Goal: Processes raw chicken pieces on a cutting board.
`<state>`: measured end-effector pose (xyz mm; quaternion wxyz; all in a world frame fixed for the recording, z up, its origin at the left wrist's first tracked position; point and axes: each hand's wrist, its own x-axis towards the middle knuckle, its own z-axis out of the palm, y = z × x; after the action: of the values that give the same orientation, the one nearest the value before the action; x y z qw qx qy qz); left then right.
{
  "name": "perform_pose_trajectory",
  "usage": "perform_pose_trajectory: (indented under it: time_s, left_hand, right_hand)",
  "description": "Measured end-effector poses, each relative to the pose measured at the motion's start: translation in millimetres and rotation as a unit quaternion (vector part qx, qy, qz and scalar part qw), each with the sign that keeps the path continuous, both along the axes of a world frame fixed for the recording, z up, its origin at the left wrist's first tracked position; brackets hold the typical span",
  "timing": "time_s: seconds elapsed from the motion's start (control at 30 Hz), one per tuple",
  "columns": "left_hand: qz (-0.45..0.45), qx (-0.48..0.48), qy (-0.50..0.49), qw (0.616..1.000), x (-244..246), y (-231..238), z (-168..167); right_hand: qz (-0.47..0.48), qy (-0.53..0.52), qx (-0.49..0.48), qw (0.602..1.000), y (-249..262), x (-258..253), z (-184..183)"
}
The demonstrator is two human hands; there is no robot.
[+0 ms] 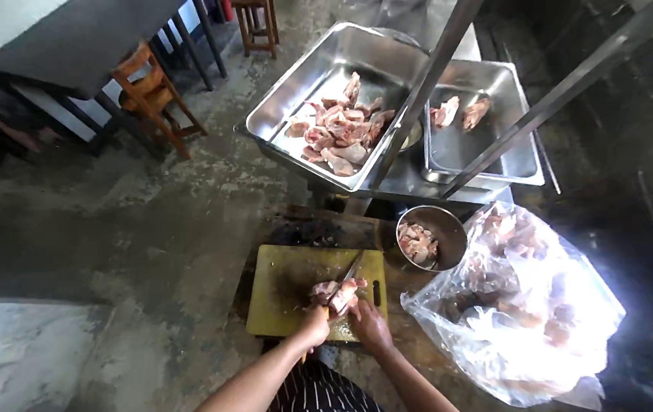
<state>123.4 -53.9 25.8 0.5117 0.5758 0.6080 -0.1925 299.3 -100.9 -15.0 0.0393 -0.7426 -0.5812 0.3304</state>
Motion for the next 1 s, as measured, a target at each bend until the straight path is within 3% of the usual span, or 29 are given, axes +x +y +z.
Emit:
perform_pose_trajectory:
  time_s: [0.13, 0.23, 0.43, 0.5, 0.57, 0.67, 0.7, 0.83, 0.93, 1.0]
  left_hand:
    - [0.014, 0.023, 0.023, 0.999, 0, -8, 6]
    - [0.016, 0.039, 0.013, 0.999, 1, -10, 8]
    - [0.02, 0.038, 0.009, 0.999, 1, -8, 10]
    - [0.021, 0.045, 0.008, 0.999, 2, -9, 11]
    - [0.032, 0.044, 0.016, 0.998, 3, -8, 12]
    - [0.033, 0.04, 0.017, 0.998, 2, -10, 6]
    - [0.033, 0.045, 0.015, 0.998, 1, -10, 2]
    - [0.025, 0.052, 0.013, 0.998, -1, -9, 3]
    - [0.032, 0.043, 0.01, 0.999, -1, -10, 8]
    - [0.03, 0.028, 0.007, 0.999, -1, -9, 8]
  right_hand:
    - [-0.039, 0.111, -0.036, 0.992, 5, 9, 9]
    - [-0.146, 0.231, 0.041, 0.961, 19, 20, 11]
    - [-0.061, 0.116, 0.06, 0.99, 73, 3, 15]
    - [-0.109, 0.104, 0.026, 0.988, 75, 10, 7]
    - [-0.226, 0.189, -0.041, 0.955, 76, 22, -7]
    - [-0.384, 0.348, -0.105, 0.849, 71, 29, -9]
    - [-0.391, 0.348, -0.11, 0.845, 68, 28, 0]
    - [-0.197, 0.074, -0.064, 0.976, 66, 27, 24]
    - [-0.045, 0.021, 0.035, 0.998, 65, 26, 20]
    - [0.05, 0.033, 0.012, 0.998, 65, 15, 33]
